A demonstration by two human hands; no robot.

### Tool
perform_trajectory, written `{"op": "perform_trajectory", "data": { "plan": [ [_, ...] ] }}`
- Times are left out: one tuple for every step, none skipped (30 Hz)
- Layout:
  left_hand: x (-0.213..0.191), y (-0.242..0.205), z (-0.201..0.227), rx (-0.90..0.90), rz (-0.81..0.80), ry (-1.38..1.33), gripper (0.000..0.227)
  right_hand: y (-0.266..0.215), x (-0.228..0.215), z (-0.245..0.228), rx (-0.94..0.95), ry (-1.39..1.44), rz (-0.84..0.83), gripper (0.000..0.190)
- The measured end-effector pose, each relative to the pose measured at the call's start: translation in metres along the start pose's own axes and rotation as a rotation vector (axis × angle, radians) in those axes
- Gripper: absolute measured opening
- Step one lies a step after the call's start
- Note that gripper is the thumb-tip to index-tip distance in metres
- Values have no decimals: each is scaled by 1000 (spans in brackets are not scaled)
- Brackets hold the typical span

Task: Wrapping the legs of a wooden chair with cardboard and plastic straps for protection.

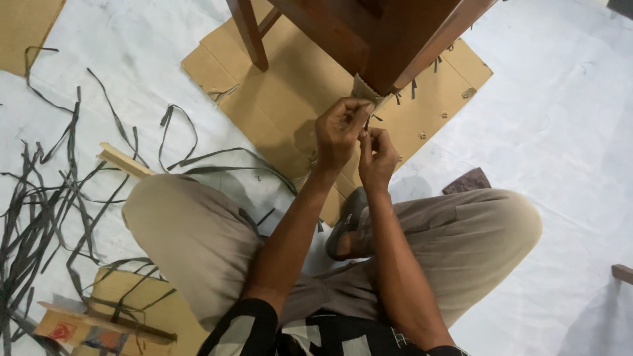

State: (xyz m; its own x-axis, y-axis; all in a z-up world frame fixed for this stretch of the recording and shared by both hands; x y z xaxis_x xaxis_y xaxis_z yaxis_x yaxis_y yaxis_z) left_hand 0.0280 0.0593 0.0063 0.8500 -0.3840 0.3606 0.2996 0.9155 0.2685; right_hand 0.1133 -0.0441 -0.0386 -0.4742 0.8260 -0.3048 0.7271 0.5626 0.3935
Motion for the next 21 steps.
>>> {"op": "perform_trajectory", "data": {
  "plan": [
    [0,-1,1,-14,-9,-18,7,-2,2,7,27,20,-14,9],
    [0,-3,2,-29,-17,-35,9,-4,3,14,54,40,-29,9],
    [-2,-5,5,-28,-16,-36,9,-8,4,13,52,40,-30,9],
    [-3,-6,7,-39,-22,-54,11,-11,6,14,77,35,-51,10],
    [-5,-7,9,-51,-28,-72,14,-15,9,15,101,30,-72,11],
    [-8,-8,3,-49,-26,-72,14,-20,12,26,99,30,-75,11],
    [-12,-10,-4,-68,-1,-78,16,-26,18,40,139,-30,-127,10],
    [-17,-12,-11,-87,25,-82,19,-32,24,54,180,-90,-180,9],
    [-21,-12,-18,-86,28,-81,19,-36,26,61,179,-89,-183,9],
    [-29,-13,-26,-120,69,-58,21,-43,32,73,251,-105,-245,10],
    [-38,-14,-34,-155,110,-35,24,-50,38,85,324,-120,-307,11],
    [-44,-16,-42,-153,115,-33,24,-54,40,89,322,-119,-313,11],
    [-53,-19,-51,-183,161,6,23,-60,45,97,360,-183,-389,16],
    [-62,-22,-60,-213,210,45,23,-67,49,104,396,-249,-467,21],
    [-69,-26,-64,-212,217,48,23,-73,54,118,394,-247,-475,21],
    [-78,-32,-69,-249,228,215,21,-81,59,135,421,-264,-506,21],
    [-88,-37,-73,-286,238,383,20,-90,65,151,447,-281,-537,21],
    [-98,-42,-89,-285,254,388,20,-97,70,159,442,-277,-553,21],
    [-107,-49,-111,-414,216,498,30,-105,75,169,494,-281,-579,20],
    [-117,-58,-134,-547,177,607,40,-114,79,180,548,-286,-606,19],
    [-133,-70,-154,-551,193,610,40,-120,83,186,545,-284,-624,19]
  ]
}}
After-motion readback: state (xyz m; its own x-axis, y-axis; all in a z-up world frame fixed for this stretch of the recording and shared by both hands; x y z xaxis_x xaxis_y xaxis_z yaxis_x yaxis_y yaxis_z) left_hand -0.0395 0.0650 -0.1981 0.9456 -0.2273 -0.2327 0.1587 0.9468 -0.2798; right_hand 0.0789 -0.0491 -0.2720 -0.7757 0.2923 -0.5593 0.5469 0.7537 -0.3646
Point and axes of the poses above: each hand's wrist, its own y-axis towards the middle knuckle, its own x-axis out of the palm, z = x × y, the point moved 6 cm from there along y, towards the middle knuckle, and after that the axes turned 1 degree about -y, right-handed, at the moved point
